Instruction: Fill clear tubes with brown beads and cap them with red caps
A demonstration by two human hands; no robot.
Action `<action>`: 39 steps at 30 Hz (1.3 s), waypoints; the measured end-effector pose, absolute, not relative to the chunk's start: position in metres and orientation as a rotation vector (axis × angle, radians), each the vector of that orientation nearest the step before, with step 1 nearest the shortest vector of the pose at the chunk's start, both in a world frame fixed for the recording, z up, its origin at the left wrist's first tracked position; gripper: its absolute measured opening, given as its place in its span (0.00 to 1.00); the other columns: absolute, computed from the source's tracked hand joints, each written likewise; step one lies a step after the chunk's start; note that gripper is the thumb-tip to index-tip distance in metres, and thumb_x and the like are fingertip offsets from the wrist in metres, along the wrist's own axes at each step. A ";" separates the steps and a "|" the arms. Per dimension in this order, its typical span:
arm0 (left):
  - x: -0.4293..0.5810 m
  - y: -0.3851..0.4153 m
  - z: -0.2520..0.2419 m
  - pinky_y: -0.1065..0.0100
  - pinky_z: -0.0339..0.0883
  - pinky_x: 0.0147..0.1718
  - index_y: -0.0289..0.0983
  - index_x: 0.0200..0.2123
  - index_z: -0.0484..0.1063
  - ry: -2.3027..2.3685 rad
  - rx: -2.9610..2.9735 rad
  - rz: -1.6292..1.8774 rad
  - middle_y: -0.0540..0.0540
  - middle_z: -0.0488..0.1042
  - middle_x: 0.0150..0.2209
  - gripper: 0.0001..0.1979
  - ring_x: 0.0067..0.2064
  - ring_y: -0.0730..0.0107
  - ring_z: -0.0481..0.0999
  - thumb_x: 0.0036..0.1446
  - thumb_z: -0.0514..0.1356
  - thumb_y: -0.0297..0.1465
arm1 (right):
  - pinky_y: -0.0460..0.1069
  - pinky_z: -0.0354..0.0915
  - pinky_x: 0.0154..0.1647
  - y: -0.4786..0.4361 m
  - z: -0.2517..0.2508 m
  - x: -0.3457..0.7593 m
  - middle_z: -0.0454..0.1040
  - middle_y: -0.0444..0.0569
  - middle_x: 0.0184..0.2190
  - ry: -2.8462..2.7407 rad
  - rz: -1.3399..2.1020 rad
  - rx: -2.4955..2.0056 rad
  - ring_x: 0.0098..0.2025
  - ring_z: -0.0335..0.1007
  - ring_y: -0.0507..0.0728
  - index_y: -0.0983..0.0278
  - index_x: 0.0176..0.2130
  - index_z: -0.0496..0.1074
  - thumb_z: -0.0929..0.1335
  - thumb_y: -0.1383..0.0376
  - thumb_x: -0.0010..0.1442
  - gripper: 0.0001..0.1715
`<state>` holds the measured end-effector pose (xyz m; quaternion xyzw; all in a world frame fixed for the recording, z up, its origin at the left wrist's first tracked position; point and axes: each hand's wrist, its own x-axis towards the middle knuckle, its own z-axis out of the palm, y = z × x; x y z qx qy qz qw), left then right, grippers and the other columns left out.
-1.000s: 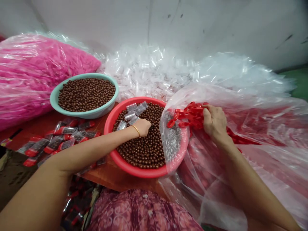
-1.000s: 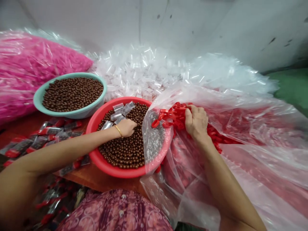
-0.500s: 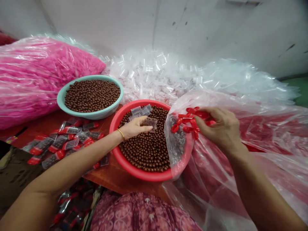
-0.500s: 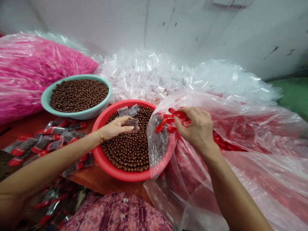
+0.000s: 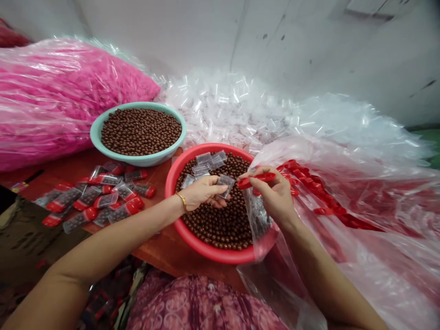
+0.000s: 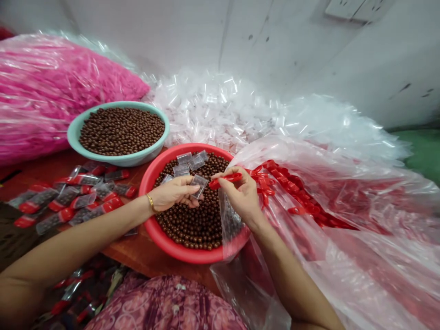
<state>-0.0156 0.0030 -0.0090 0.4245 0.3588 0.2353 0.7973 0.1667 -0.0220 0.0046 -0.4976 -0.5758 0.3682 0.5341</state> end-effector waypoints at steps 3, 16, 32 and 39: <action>-0.015 0.002 -0.007 0.73 0.67 0.27 0.34 0.39 0.66 0.763 0.946 0.508 0.50 0.73 0.30 0.12 0.25 0.79 0.73 0.53 0.61 0.33 | 0.45 0.65 0.28 -0.020 0.003 0.166 0.72 0.40 0.21 -1.246 1.059 -1.196 0.23 0.67 0.48 0.63 0.27 0.66 0.70 0.59 0.50 0.11; -0.014 -0.003 -0.011 0.70 0.67 0.34 0.33 0.38 0.66 0.711 1.270 0.560 0.50 0.70 0.31 0.11 0.31 0.77 0.71 0.53 0.60 0.32 | 0.40 0.60 0.20 -0.015 0.000 0.173 0.69 0.38 0.22 -1.079 1.235 -1.170 0.21 0.61 0.45 0.62 0.29 0.71 0.76 0.53 0.42 0.20; -0.017 -0.005 -0.003 0.71 0.69 0.32 0.34 0.42 0.68 0.448 0.990 0.508 0.47 0.75 0.32 0.20 0.29 0.76 0.75 0.49 0.65 0.39 | 0.42 0.64 0.29 -0.004 -0.005 0.133 0.71 0.34 0.26 -0.800 1.256 -0.950 0.27 0.65 0.45 0.56 0.30 0.71 0.78 0.56 0.36 0.20; -0.017 -0.006 -0.005 0.73 0.69 0.31 0.34 0.47 0.69 0.422 1.024 0.559 0.47 0.75 0.32 0.24 0.28 0.77 0.74 0.49 0.65 0.40 | 0.45 0.68 0.35 -0.011 -0.006 0.142 0.72 0.38 0.31 -0.924 1.151 -1.002 0.32 0.70 0.48 0.59 0.28 0.68 0.75 0.57 0.43 0.16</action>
